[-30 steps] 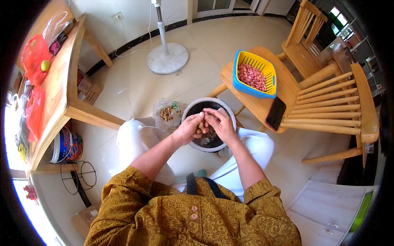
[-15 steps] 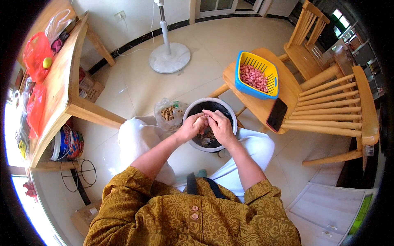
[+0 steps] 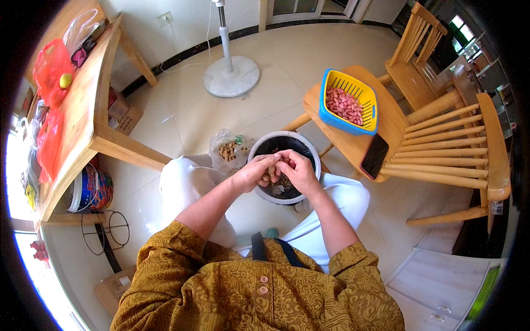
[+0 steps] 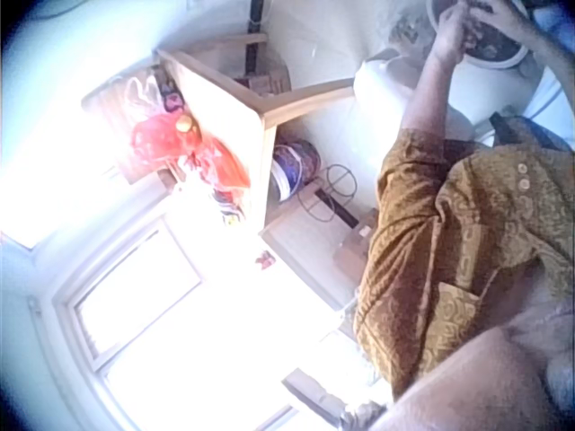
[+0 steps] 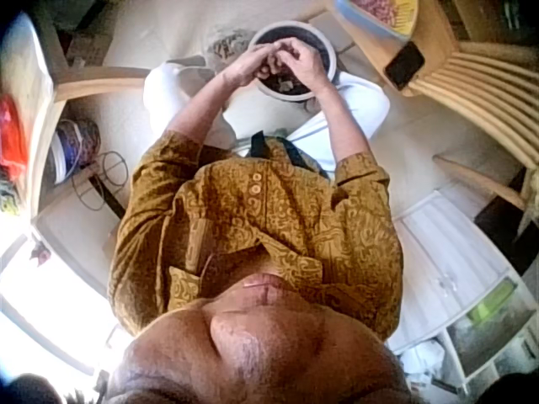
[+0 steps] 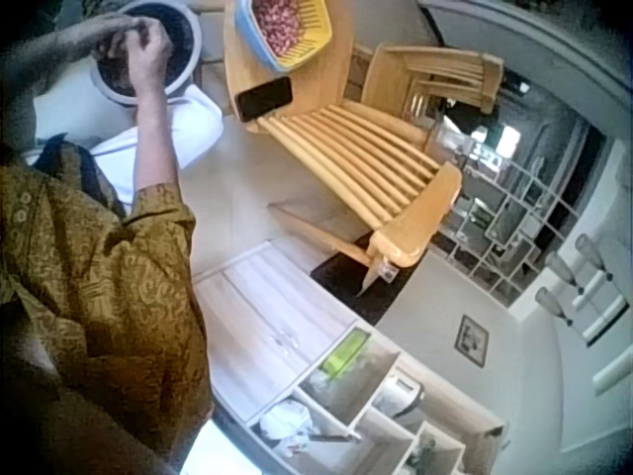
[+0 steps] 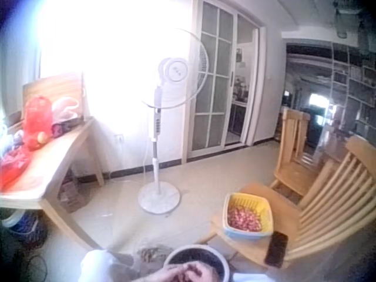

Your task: The person peels peanuts by hand, removing the shells and placing the kernels into a yellow basket while discarded shells go into a white container.

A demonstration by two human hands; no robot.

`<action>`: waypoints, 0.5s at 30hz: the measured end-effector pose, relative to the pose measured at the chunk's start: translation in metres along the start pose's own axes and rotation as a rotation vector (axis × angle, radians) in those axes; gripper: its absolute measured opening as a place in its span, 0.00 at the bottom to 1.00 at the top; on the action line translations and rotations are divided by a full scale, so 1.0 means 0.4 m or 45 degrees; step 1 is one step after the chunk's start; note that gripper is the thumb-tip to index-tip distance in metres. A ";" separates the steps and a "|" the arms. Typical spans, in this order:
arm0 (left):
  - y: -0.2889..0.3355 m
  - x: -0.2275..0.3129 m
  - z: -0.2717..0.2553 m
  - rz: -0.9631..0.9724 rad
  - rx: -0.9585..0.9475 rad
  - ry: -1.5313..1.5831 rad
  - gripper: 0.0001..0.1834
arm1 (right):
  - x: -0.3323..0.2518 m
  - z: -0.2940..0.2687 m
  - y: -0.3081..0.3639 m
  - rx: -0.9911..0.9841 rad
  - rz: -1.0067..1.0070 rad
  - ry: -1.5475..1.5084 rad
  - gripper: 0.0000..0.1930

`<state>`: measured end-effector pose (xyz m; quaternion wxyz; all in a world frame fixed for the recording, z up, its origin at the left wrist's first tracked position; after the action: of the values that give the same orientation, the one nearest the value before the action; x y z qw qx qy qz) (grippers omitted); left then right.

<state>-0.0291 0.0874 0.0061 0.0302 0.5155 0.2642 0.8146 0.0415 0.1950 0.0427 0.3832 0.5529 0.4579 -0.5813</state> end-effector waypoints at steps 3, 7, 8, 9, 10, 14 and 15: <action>0.006 0.000 0.004 -0.038 -0.065 0.030 0.24 | -0.010 0.007 0.001 -0.058 0.025 0.008 0.07; 0.003 -0.017 0.011 -0.093 -0.128 0.063 0.27 | 0.001 0.008 0.003 -0.112 0.051 0.063 0.07; 0.004 -0.021 0.015 -0.108 -0.154 0.087 0.27 | -0.013 0.009 0.003 -0.090 -0.006 0.135 0.07; 0.005 -0.023 0.015 -0.115 -0.137 0.111 0.28 | -0.027 0.011 0.003 -0.068 -0.062 0.207 0.07; 0.008 -0.023 0.015 -0.122 -0.120 0.134 0.28 | -0.038 0.014 0.003 -0.057 -0.124 0.271 0.07; 0.003 -0.025 0.009 -0.065 -0.046 0.052 0.29 | -0.069 0.022 0.007 -0.054 -0.278 0.445 0.06; 0.003 -0.024 0.010 -0.055 -0.059 0.081 0.29 | -0.074 0.023 0.009 -0.061 -0.291 0.468 0.06</action>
<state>-0.0207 0.0849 0.0002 0.0512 0.4827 0.2571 0.8356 0.0450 0.1834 0.0716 0.2381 0.5848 0.5934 -0.4991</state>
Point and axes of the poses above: each hand's wrist, its own y-axis away from the middle knuckle, its own z-axis out of the palm, x = y × z, the point moved 5 cm from there along -y, towards the middle knuckle, and after that the axes turned 8 degrees about -y, right-handed, at the moved point
